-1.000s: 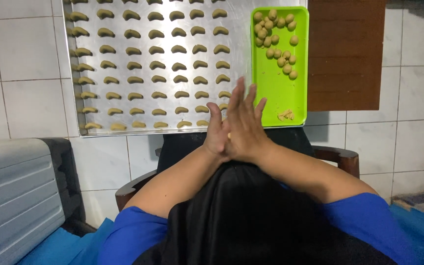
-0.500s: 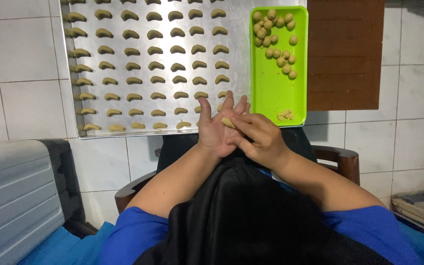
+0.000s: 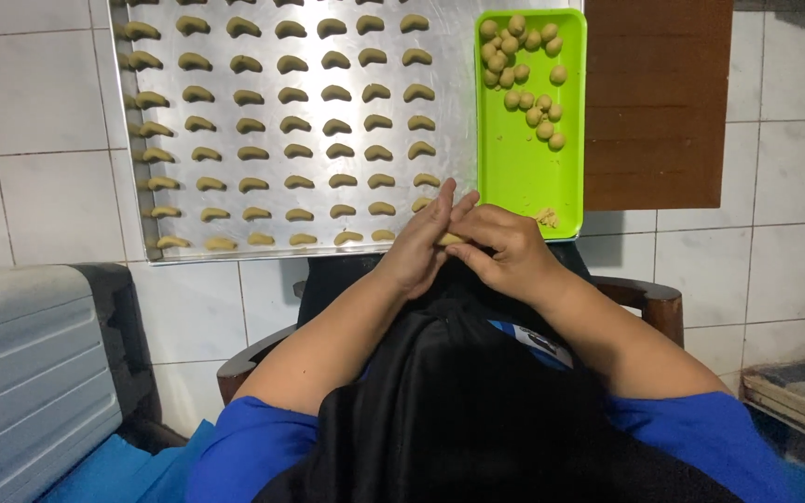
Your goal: Shaping small balls of dough into crescent-shaped pastries and arranging them on a baking tray.
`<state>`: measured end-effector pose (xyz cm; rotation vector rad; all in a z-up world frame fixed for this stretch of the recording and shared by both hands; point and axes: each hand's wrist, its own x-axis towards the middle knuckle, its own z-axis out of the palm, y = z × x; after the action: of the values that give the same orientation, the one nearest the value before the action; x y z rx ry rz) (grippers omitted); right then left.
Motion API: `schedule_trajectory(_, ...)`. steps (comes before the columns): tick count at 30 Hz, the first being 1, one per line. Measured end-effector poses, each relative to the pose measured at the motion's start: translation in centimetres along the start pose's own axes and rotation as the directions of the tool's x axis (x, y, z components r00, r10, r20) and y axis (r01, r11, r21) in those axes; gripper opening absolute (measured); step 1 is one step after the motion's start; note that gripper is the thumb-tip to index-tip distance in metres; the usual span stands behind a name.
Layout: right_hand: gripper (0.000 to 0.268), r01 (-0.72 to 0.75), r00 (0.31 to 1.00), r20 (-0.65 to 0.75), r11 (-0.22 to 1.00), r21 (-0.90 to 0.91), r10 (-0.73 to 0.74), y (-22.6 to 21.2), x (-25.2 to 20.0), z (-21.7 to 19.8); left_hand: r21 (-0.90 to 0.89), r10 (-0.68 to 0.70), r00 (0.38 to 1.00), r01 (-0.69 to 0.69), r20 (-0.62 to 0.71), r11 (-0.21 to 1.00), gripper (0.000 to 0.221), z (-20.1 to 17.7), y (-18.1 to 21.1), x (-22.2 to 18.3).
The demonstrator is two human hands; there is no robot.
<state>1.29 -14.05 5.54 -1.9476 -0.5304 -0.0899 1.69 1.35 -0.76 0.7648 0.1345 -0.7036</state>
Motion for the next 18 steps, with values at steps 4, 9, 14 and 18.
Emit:
schedule_trajectory(4,0.015,0.005,0.999,-0.036,0.999,-0.042,-0.007,1.4,-0.9,0.8,0.143,0.016,1.000,-0.014,-0.007,0.990,0.093,-0.1,-0.8,-0.1)
schedule_trajectory(9,0.013,0.018,0.995,-0.098,0.996,-0.083,-0.027,1.5,-0.9,1.6,0.184,0.094,0.995,-0.088,-0.023,0.979,0.090,0.1,-1.1,0.1)
schedule_trajectory(14,0.018,0.001,0.994,-0.105,0.999,-0.037,-0.004,2.0,-0.8,1.6,0.166,0.151,0.988,-0.142,-0.044,0.976,0.084,-0.6,-2.2,0.6)
schedule_trajectory(18,0.015,0.025,0.993,-0.113,0.998,-0.054,-0.031,2.6,-1.0,2.2,0.191,0.172,0.983,-0.158,-0.058,0.969,0.085,-0.8,-2.9,0.9)
